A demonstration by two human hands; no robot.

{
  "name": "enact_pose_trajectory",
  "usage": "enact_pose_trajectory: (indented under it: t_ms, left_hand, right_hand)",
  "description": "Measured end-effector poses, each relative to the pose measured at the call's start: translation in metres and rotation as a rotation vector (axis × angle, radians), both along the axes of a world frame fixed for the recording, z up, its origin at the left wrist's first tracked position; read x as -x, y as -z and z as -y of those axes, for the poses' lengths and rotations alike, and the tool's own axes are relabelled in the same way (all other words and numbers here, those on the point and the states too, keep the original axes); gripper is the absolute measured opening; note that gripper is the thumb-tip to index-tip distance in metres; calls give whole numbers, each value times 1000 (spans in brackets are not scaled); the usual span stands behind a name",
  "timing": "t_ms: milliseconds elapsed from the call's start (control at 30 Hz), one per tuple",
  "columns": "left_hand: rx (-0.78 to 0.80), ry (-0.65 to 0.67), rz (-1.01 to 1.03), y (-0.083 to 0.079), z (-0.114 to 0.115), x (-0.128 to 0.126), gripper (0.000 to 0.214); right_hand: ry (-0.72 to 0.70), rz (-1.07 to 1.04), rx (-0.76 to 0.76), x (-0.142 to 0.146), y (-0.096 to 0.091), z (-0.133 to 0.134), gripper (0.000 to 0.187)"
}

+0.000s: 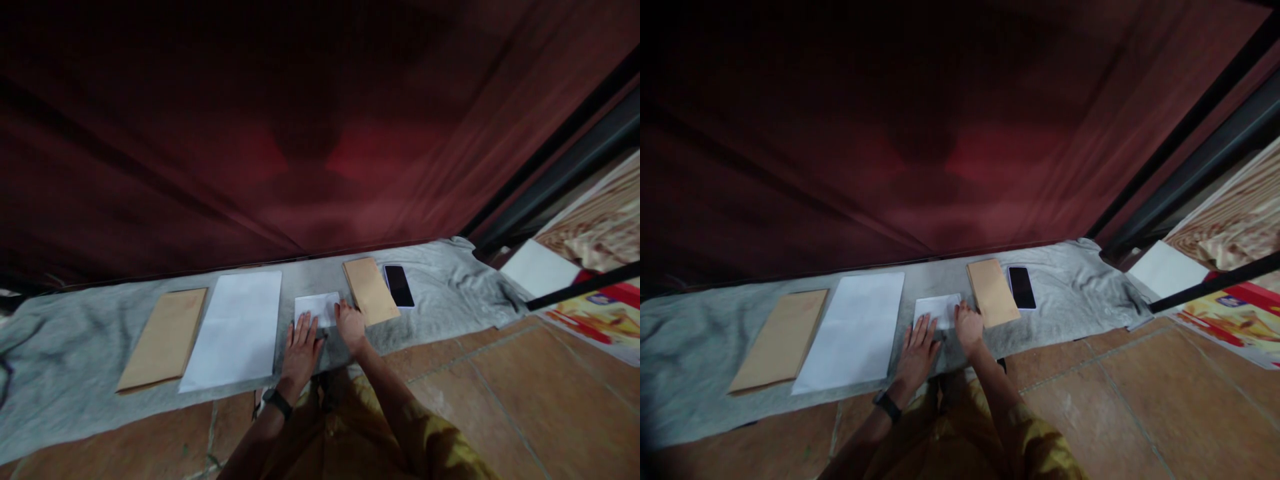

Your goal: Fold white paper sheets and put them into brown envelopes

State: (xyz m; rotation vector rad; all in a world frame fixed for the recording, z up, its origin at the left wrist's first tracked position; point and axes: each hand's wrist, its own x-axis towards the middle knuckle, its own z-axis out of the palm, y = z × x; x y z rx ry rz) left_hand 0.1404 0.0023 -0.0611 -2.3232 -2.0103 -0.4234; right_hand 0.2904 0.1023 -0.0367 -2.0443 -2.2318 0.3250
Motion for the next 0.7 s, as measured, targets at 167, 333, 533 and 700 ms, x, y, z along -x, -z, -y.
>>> enact_pose_trajectory:
  t_ms: [167,333,533,700]
  left_hand:
    - [32,-44,4,3,-4,-2,57]
    - [50,-66,-2,6,-7,-2,57]
    - [66,-82,-16,8,-8,-5,58]
    - [85,-88,-29,8,-8,-7,62]
  right_hand:
    - [13,7,-10,1,0,-4,36]
    - [23,14,-14,4,-1,-7,36]
    - [40,21,-18,6,-5,-5,35]
    - [5,-36,-116,1,-3,14,33]
